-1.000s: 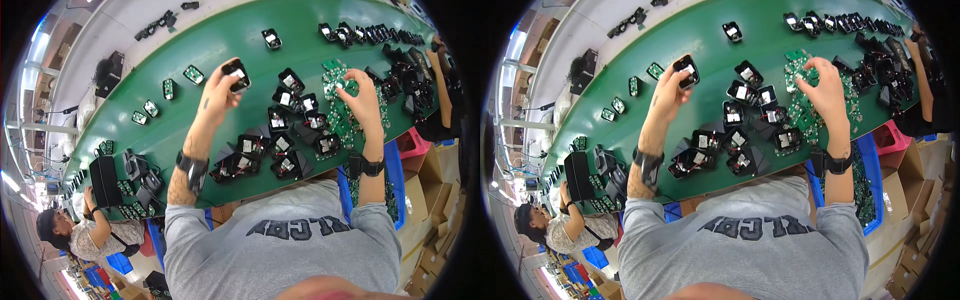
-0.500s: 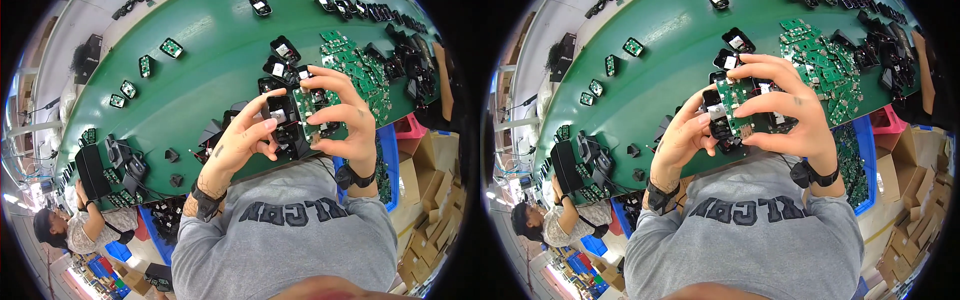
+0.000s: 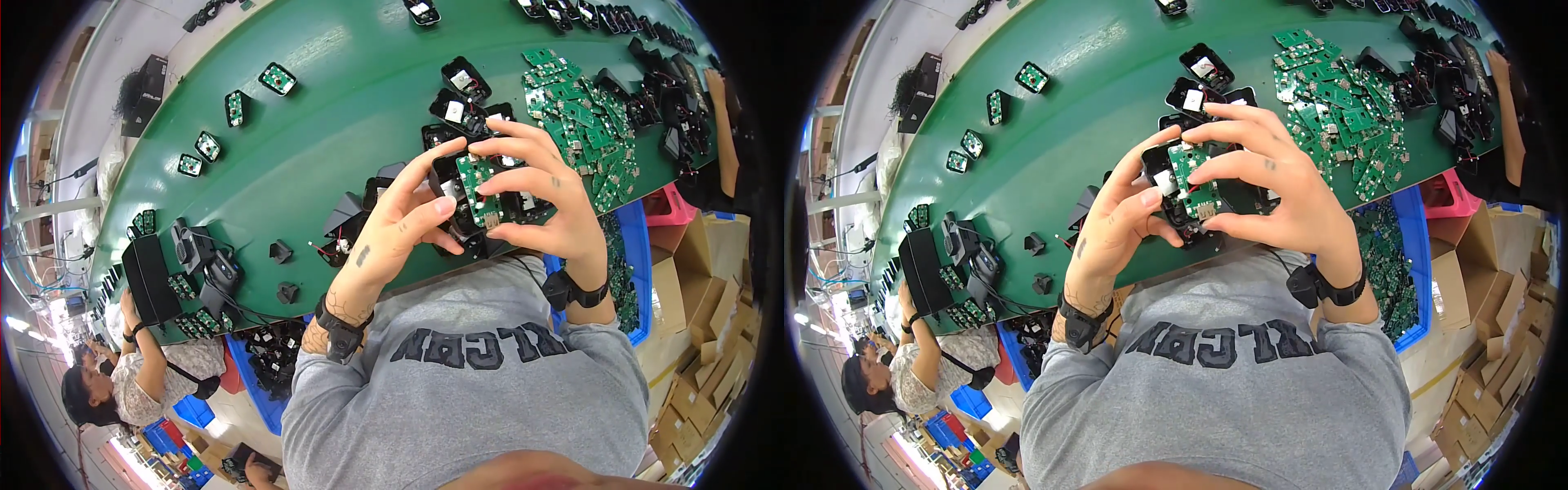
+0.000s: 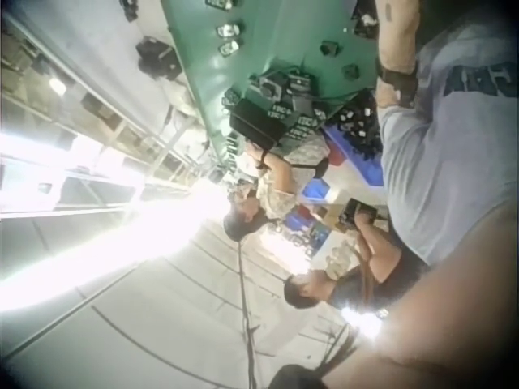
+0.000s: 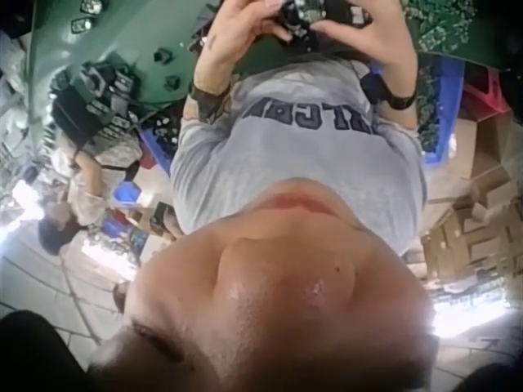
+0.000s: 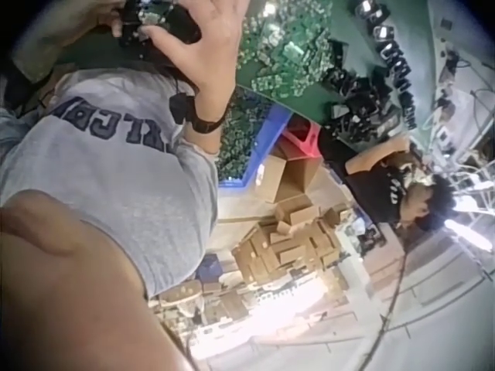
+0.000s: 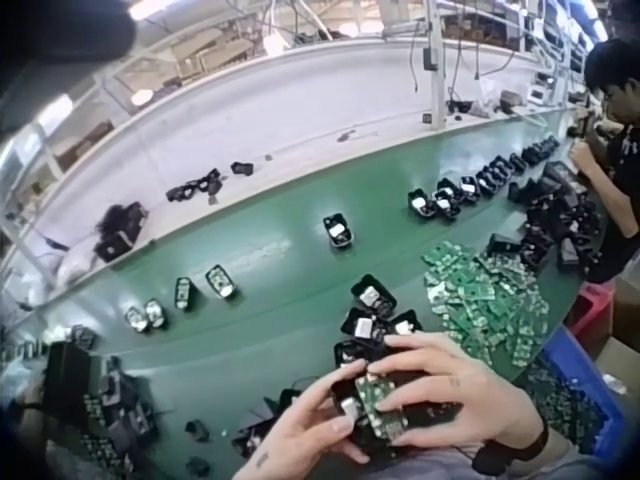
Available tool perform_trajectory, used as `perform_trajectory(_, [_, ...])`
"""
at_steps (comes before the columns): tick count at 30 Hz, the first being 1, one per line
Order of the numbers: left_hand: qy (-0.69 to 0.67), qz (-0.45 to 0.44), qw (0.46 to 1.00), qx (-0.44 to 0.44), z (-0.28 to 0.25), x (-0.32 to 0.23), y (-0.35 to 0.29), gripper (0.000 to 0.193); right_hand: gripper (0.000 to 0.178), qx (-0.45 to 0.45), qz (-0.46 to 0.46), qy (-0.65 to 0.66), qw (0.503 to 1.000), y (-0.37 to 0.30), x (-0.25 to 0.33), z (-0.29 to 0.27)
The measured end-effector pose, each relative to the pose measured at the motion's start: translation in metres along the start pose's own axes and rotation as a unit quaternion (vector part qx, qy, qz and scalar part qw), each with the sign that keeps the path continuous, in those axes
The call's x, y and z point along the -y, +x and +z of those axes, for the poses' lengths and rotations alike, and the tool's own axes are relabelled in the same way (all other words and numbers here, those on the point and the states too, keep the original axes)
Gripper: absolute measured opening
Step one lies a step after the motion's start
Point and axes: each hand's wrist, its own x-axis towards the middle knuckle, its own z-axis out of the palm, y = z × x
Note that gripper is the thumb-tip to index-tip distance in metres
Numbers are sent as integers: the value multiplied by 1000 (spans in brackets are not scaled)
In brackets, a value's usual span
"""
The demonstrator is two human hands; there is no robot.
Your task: The person assembles electronic devices by fitting green circuit boards into black plastic housings and plugging a small white connector into each board. They repeat this process for several units, pressing the components together before placing them on the table.
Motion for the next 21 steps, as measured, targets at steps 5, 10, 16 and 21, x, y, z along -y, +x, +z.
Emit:
perform_trajectory(5, [5,25,1000,16,7,3,0,63,36,-7,-41,-30,999,0,6,-1])
perform_trajectory(10, [12,46,999,24,6,7,0,63,33,-8,-35,-29,999,-3,2,1])
perform_trajectory(16, [28,70,997,5,10,14,0,61,31,-15,-41,-52,998,-5,8,4])
perform_trajectory(21, [59,64,996,22,16,10,2,60,28,-63,-71,-117,988,-6,11,8])
